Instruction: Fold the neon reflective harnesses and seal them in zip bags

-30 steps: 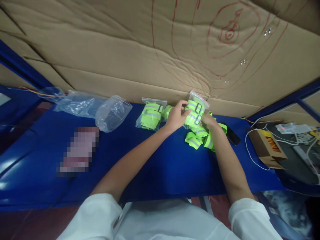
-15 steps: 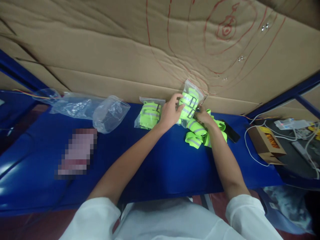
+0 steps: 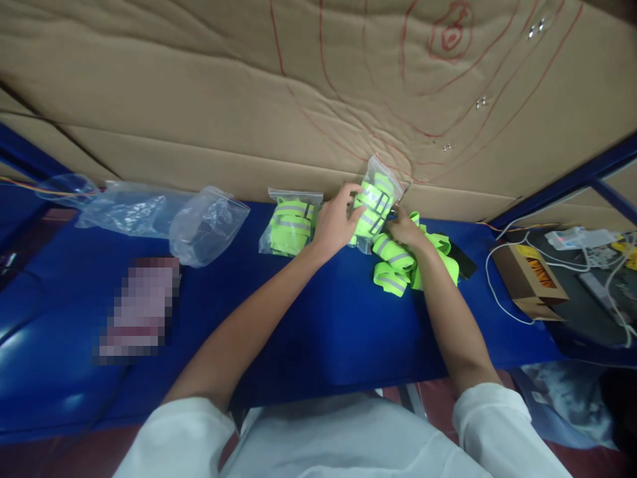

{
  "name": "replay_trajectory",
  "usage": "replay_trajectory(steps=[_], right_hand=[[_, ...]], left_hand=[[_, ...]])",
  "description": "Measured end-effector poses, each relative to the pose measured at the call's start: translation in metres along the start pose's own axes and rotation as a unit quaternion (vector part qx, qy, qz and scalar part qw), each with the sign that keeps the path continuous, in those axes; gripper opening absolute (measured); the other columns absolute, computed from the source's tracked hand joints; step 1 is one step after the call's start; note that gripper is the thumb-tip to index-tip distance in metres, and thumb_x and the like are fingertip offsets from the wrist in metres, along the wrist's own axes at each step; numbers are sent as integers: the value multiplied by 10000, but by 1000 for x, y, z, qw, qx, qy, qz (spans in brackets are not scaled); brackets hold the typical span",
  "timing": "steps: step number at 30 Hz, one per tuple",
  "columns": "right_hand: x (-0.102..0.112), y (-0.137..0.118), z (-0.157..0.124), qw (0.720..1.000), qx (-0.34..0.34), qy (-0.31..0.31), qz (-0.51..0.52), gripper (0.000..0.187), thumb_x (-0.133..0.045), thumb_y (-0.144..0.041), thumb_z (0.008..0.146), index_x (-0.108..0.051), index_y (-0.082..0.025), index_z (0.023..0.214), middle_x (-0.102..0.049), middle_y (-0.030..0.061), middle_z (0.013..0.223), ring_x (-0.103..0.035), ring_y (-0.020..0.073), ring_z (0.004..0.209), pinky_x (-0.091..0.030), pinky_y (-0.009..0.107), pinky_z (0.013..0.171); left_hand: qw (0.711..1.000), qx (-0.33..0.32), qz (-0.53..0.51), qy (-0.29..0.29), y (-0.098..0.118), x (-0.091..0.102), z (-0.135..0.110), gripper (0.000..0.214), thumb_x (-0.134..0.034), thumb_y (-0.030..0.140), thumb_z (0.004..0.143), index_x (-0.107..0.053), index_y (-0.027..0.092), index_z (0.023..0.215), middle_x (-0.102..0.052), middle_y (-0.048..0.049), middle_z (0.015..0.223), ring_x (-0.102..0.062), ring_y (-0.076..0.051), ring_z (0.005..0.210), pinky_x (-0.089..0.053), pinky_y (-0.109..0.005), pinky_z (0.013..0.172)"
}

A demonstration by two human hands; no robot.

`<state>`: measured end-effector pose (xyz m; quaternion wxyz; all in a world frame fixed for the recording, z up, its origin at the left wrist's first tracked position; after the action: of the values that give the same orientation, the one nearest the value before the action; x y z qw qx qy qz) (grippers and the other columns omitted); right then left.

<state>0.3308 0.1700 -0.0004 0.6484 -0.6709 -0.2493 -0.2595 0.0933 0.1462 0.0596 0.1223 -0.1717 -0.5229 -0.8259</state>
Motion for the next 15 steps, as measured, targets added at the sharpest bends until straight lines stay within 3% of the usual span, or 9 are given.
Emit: replay_trajectory(steps=[3, 7, 11, 15], right_hand=[[-1, -3, -4, 998, -51, -35, -3, 506, -540, -263, 920, -621, -80, 1385, -693, 68, 717, -582, 189, 504, -560, 375, 570], [1, -20, -11, 995, -49, -81, -7, 549, -552, -241, 929, -599, -103, 1458, -771, 104, 912, -632, 193, 564, -578, 382, 605], [15, -37, -23, 993, -9, -116, -23, 509, -662, -339, 938, -668, -168, 1417, -792, 86, 1027, -723, 220, 771, -616, 419, 834], [24, -47, -38, 981, 46, -157, -101, 691, -888, -454, 764, -701, -239, 1394, -757, 102, 1277, -710, 337, 1183, -549, 487, 1077]], left_hand=[[1000, -3, -1, -1, 0, -1, -1, 343, -671, 221, 957, -630, 247, 1297, -750, -62, 1102, -719, -220, 976, -562, -335, 885], [1000, 4, -1, -2, 0, 0, 0, 347, -672, 225, 953, -633, 237, 1298, -746, -72, 1106, -715, -221, 953, -563, -342, 881], [999, -11, 25, -20, 15, 20, 6, 362, -670, 196, 937, -641, 242, 1296, -741, -60, 1087, -712, -228, 957, -556, -365, 933], [983, -8, 153, -101, 31, 54, 10, 367, -732, 233, 912, -680, 242, 1276, -725, -43, 977, -719, -269, 992, -515, -471, 1069]])
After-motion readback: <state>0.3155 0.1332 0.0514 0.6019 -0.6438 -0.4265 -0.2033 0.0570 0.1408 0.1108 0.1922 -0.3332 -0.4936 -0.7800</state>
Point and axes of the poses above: each hand's wrist, its own z-axis towards the middle knuckle, its own x-axis out of the back of the hand, y = z × x, the point moved 6 cm from there along z, towards the middle knuckle
